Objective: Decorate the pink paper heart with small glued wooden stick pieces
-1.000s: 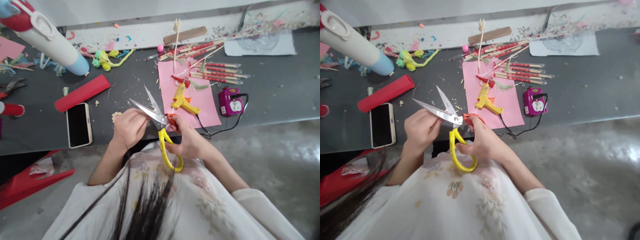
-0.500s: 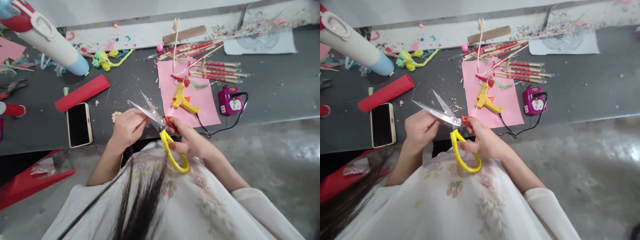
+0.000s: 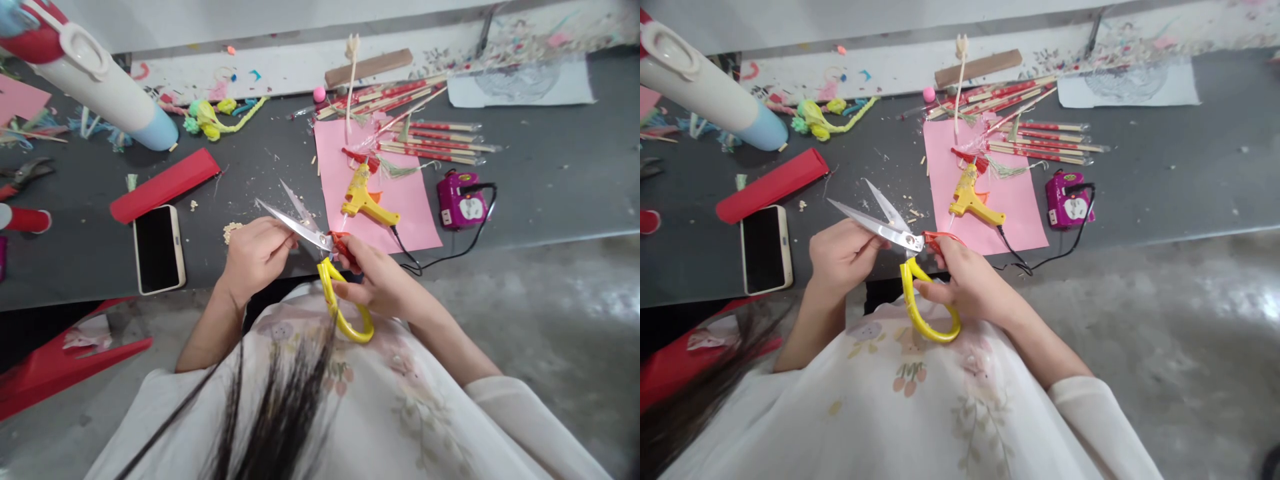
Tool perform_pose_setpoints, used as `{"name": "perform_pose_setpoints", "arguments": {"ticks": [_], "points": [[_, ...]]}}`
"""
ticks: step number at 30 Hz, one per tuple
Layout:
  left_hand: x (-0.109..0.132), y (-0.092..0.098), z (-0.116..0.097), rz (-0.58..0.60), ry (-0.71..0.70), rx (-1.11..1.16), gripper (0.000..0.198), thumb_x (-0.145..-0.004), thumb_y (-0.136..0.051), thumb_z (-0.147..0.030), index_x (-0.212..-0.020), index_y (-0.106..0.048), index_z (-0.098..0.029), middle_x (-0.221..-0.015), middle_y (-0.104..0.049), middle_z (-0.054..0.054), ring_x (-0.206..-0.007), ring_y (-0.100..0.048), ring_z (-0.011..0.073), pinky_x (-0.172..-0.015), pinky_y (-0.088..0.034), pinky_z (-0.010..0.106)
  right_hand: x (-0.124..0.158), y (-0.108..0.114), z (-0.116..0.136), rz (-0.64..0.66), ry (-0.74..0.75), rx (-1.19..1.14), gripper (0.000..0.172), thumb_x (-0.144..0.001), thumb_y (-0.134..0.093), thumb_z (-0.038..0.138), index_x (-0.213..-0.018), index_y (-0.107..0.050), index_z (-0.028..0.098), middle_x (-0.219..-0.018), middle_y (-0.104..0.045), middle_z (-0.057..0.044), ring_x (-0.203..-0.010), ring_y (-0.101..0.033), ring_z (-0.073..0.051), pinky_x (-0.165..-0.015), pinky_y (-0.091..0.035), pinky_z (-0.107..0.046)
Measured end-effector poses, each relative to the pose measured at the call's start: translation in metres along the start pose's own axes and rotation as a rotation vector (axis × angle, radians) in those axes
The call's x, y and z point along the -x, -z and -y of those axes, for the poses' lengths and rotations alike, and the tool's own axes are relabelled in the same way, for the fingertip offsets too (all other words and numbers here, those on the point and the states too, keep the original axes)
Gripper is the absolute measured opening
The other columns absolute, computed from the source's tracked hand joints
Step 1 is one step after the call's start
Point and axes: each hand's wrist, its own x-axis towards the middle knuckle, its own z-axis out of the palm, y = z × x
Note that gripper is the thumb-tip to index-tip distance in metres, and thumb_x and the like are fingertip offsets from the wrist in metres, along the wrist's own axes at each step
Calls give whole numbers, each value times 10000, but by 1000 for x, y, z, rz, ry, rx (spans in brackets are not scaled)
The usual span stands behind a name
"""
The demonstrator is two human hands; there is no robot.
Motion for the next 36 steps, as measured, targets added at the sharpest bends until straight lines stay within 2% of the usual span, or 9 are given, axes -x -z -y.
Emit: {"name": "perform_pose_setpoints", "arguments": {"ticks": [8, 13, 21, 26, 32, 36], "points": [[0, -2, 0, 18, 11, -30, 295, -914, -526, -161, -651, -660, -179, -726, -736, 6, -747, -702, 117, -692, -527, 204, 1, -2, 0, -41, -21, 64, 404, -757, -660, 349, -1085, -481, 195, -894, -576, -37, -759, -516, -165, -662, -432, -303], [0, 0, 7, 50, -29, -8, 293, -893, -549, -160, -629, -673, -186, -673, -730, -13, -715, -706, 111, -684, -524, 185, 0, -8, -2, -88, -10, 65, 521, -709, -697, 393, -1125, -460, 189, -1017, -602, -93, -878, -571, -225, -759, -490, -378], [-3, 7, 13, 268, 188, 252, 271, -849, -526, -182, -650, -709, -196, -650, -711, -25, -584, -656, 94, -578, -496, 183, 0, -10, -1, -101, 100, 138, 639, -705, -739, 420, -1198, -430, 156, -1200, -581, -187, -1109, -578, -310, -906, -494, -455], [-10, 12, 7, 310, 242, 298, 258, -805, -508, -162, -620, -686, -192, -627, -684, -30, -574, -637, 93, -592, -502, 184, 0, -6, 0, -76, 94, 131, 665, -712, -749, 473, -1205, -431, 160, -1190, -593, -178, -1115, -581, -311, -897, -502, -449], [-12, 11, 10, 322, 208, 334, 247, -764, -492, -139, -595, -666, -187, -606, -670, -22, -555, -623, 103, -573, -497, 199, -1, -2, 3, -60, 57, 124, 520, -816, -661, 432, -1217, -449, 178, -1146, -617, -150, -1066, -590, -277, -869, -495, -416], [-12, 10, 11, 342, 211, 318, 243, -776, -499, -147, -610, -671, -189, -594, -661, -29, -549, -620, 105, -573, -495, 202, 0, -1, 3, -61, 54, 144, 456, -825, -642, 401, -1175, -458, 175, -1096, -623, -134, -1009, -599, -257, -838, -490, -390]]}}
